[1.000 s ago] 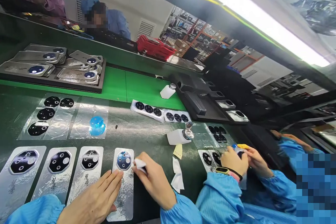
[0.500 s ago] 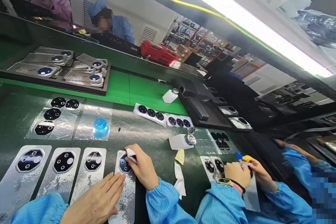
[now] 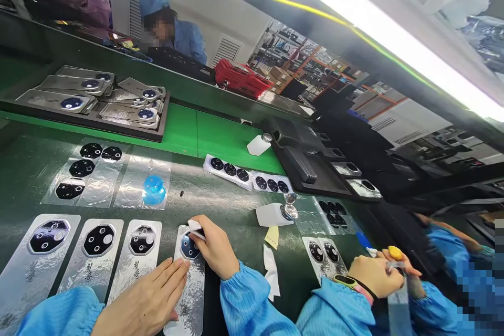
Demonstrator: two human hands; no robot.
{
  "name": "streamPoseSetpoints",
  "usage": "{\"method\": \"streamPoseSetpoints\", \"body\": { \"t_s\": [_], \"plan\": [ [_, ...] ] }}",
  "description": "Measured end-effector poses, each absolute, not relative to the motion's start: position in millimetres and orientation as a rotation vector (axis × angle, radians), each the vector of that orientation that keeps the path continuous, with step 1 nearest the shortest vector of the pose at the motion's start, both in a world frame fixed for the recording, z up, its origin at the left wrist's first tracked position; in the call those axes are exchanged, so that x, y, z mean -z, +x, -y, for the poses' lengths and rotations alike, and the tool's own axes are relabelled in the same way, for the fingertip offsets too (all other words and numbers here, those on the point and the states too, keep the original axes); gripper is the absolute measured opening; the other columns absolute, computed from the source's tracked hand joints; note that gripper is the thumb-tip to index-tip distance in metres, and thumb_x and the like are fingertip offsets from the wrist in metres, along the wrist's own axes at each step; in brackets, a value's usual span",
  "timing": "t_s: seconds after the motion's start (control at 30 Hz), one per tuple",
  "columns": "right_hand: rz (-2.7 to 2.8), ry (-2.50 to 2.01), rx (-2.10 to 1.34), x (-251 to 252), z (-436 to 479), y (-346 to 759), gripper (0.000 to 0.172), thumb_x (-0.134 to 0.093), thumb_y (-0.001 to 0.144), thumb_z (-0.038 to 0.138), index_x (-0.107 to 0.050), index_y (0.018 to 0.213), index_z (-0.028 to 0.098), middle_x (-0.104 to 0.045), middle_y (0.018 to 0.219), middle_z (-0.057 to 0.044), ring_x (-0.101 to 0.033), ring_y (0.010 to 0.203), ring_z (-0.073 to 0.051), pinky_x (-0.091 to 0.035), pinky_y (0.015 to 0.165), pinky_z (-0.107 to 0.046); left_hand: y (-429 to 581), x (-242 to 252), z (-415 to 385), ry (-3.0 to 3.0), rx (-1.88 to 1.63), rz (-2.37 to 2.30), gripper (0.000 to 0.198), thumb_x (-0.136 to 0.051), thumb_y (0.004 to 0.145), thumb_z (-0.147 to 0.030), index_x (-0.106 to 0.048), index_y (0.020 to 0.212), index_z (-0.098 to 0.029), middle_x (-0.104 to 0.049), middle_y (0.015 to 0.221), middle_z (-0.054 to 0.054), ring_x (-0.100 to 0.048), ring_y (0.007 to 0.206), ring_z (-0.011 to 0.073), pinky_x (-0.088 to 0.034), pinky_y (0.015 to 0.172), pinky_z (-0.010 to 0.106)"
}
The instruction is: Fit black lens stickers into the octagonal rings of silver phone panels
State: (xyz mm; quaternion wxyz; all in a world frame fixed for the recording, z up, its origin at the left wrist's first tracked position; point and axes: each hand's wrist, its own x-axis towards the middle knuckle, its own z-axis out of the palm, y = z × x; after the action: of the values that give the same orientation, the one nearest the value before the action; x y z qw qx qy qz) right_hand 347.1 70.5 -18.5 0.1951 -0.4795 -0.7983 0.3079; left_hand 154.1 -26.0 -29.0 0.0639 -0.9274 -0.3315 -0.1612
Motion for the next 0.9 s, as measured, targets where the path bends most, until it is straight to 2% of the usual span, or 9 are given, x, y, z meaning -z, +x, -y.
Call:
{"method": "streamPoseSetpoints", "body": {
  "t_s": [0.3,0.53,0.7,0.9],
  "plan": [
    [2.372,-1.076,-0.808,20.7,-53.7,359.8,0.032,-0.042,0.088,0.008,-0.054,0.113,0.024,-0.064,0.100,-0.005,-0.065,0.091,-0.018,-0.051,0.076,-0.028,154.8,28.7,28.8,-2.810,0.491,1.047,0.046,-0.052,0.099,-0.042,-0.064,0.123,-0.004,-0.067,0.129,0.015,-0.061,0.121,0.0239,-0.039,0.105,0.037],
    [2.370,-1.055,-0.746,24.7,-49.4,365.2,0.029,-0.038,0.091,0.010,-0.059,0.102,0.025,-0.055,0.094,-0.004,-0.059,0.081,-0.017,-0.047,0.068,-0.027,154.3,33.4,29.5,-2.822,0.464,1.051,0.048,-0.052,0.099,-0.042,-0.061,0.126,-0.004,-0.064,0.134,0.015,-0.059,0.125,0.0244,-0.037,0.107,0.038],
    [2.356,-1.043,-0.790,24.0,-54.5,371.3,0.029,-0.036,0.090,0.009,-0.059,0.098,0.025,-0.055,0.094,-0.004,-0.058,0.081,-0.017,-0.047,0.070,-0.027,153.1,32.9,29.5,-2.828,0.454,1.051,0.047,-0.051,0.099,-0.041,-0.060,0.127,-0.004,-0.063,0.135,0.014,-0.057,0.126,0.0240,-0.037,0.108,0.037],
    [2.290,-1.083,-0.838,25.7,-59.8,384.5,0.027,-0.034,0.097,0.019,-0.060,0.092,0.024,-0.055,0.089,-0.004,-0.058,0.077,-0.017,-0.049,0.070,-0.029,151.9,32.9,29.5,-2.812,0.448,1.030,0.035,-0.048,0.099,-0.026,-0.061,0.127,-0.007,-0.062,0.136,0.011,-0.056,0.127,0.0225,-0.035,0.109,0.038]
  ]
}}
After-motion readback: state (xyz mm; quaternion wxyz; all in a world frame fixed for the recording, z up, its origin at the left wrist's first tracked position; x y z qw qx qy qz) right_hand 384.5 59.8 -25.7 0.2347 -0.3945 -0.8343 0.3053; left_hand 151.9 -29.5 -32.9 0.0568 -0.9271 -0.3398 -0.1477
